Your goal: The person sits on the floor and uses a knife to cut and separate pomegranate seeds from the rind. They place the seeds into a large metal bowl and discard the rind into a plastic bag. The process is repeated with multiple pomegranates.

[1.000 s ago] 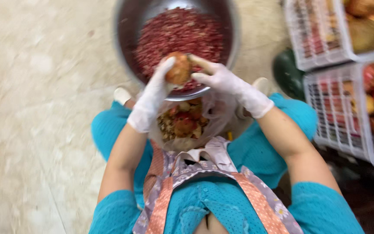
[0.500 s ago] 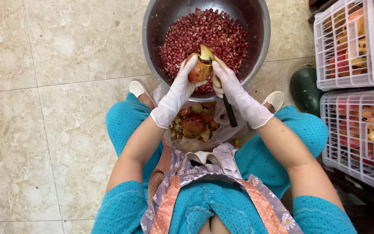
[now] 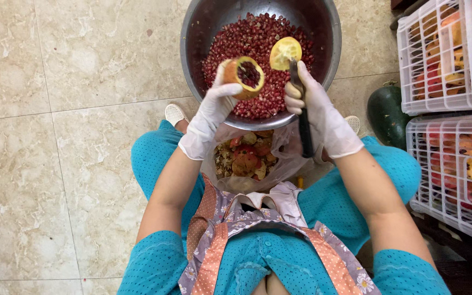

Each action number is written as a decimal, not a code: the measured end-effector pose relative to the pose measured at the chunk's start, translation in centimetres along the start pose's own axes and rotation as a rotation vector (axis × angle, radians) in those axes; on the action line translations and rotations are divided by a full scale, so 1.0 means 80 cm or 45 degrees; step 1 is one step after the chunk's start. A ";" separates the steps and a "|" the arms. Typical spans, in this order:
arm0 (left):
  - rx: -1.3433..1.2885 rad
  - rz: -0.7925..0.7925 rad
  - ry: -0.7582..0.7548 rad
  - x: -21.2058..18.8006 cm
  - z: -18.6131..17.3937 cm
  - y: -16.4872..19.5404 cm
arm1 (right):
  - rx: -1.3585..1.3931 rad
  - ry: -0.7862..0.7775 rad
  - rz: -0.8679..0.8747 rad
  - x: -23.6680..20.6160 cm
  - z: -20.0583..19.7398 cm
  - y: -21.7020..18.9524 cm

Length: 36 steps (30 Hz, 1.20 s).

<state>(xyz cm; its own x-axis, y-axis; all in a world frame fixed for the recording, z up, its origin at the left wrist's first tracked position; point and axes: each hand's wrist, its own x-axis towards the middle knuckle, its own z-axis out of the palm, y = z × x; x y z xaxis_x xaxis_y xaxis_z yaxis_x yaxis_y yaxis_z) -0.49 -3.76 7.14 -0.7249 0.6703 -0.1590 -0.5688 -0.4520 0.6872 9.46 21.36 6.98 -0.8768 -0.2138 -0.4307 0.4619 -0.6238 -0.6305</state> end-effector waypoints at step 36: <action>0.518 0.363 0.345 0.028 0.031 -0.050 | -0.708 0.053 -0.116 -0.035 0.083 0.029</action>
<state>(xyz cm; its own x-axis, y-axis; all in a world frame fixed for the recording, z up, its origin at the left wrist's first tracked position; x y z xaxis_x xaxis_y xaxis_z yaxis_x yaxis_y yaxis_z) 1.12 1.05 5.82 -0.9322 0.3558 -0.0664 -0.1790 -0.2939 0.9389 12.11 15.53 10.97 -0.9156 -0.1405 -0.3768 0.3955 -0.1455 -0.9069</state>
